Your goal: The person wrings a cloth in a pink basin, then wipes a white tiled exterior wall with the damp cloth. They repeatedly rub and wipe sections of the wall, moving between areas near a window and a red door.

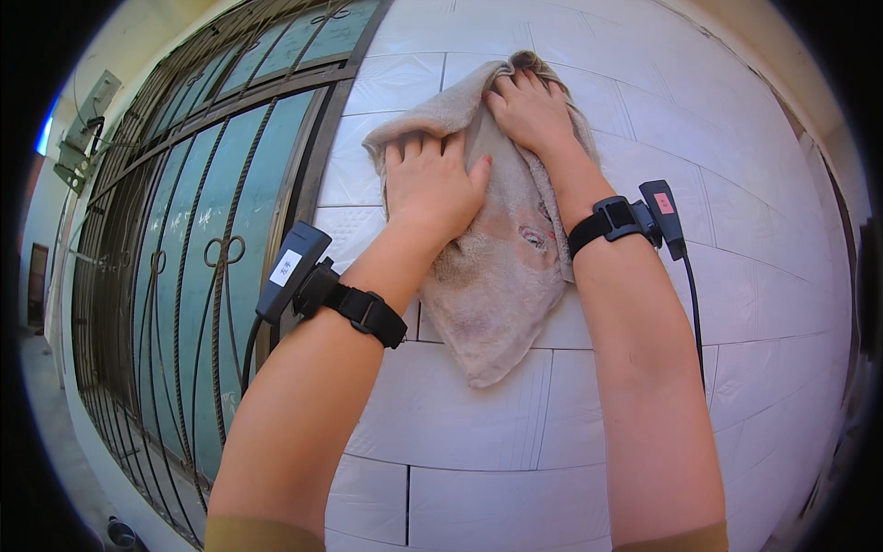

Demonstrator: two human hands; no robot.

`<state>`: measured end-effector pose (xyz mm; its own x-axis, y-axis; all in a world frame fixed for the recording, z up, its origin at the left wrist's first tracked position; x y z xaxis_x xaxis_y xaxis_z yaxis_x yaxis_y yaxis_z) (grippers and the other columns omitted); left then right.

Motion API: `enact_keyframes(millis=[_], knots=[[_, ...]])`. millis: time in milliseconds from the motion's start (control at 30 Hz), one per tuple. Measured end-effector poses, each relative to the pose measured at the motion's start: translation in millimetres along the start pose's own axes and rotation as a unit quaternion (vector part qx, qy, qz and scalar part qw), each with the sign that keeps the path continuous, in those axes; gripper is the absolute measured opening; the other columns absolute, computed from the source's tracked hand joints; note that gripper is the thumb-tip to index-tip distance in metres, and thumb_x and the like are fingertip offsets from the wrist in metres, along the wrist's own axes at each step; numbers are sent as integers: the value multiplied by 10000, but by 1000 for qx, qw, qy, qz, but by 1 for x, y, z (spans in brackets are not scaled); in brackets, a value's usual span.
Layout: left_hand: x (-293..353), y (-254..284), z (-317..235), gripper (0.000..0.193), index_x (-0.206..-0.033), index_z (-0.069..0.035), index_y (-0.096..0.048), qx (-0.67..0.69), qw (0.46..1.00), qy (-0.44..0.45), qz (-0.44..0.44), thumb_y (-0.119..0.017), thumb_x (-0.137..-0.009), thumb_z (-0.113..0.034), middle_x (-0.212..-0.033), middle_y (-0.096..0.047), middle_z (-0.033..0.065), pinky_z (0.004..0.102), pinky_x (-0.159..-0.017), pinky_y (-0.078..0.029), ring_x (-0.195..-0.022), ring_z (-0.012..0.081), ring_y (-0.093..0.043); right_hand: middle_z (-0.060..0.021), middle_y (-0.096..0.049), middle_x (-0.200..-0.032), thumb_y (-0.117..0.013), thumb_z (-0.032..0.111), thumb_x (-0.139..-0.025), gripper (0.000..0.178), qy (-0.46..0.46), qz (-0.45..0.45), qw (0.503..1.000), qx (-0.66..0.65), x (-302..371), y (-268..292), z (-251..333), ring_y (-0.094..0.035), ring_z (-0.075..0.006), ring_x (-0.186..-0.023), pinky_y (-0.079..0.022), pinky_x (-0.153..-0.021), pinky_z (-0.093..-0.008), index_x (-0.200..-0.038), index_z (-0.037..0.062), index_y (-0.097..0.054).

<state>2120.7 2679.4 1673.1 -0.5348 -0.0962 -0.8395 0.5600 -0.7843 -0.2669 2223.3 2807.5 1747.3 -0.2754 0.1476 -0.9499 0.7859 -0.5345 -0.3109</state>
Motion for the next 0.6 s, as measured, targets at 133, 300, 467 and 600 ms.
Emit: enact_keyframes(millis=[133, 300, 467, 600], knots=[[2, 17, 0, 650, -1480, -52, -466, -42, 998, -31, -27, -477, -984, -471, -1433, -515, 213, 525, -1157, -230, -1364, 382, -420, -152, -543, -1446, -412, 371, -1002, 445, 56, -72, 994, -61, -7, 7, 25, -441, -295, -1404, -305, -1153, -510, -1338, 110, -541], [11, 16, -40, 653, -1449, -5, -476, -70, 996, -49, -38, -520, -967, -443, -1412, -518, 229, 562, -1153, -222, -1353, 408, -416, -135, -642, -1265, -468, 270, -978, 325, 190, -114, 945, -240, 2, 20, 5, -560, -328, -1211, -382, -1085, -439, -1230, 101, -582], [59, 17, -62, 638, -1419, 28, -487, -48, 998, -30, 16, -568, -950, -398, -1395, -512, 264, 588, -1157, -210, -1357, 437, -389, -136, -668, -1082, -538, 213, -949, 261, 257, -31, 898, -356, 52, 26, 11, -578, -368, -1054, -445, -976, -426, -1164, 102, -635], [100, 37, -93, 622, -1396, 40, -496, -15, 997, -42, 70, -581, -936, -370, -1393, -503, 270, 602, -1153, -206, -1350, 454, -381, -111, -670, -1041, -569, 87, -929, 247, 225, 29, 845, -484, 101, 50, 20, -601, -279, -1043, -476, -946, -348, -1158, 63, -661]])
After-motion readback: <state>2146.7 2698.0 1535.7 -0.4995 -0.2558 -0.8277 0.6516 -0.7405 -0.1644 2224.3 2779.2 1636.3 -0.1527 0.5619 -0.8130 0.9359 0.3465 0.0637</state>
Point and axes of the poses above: each hand's wrist, its own x-axis away from the middle knuckle, its own y-axis out of the back of the hand, z = x × y, the point moved 5 cm from there along -x, towards the middle knuckle
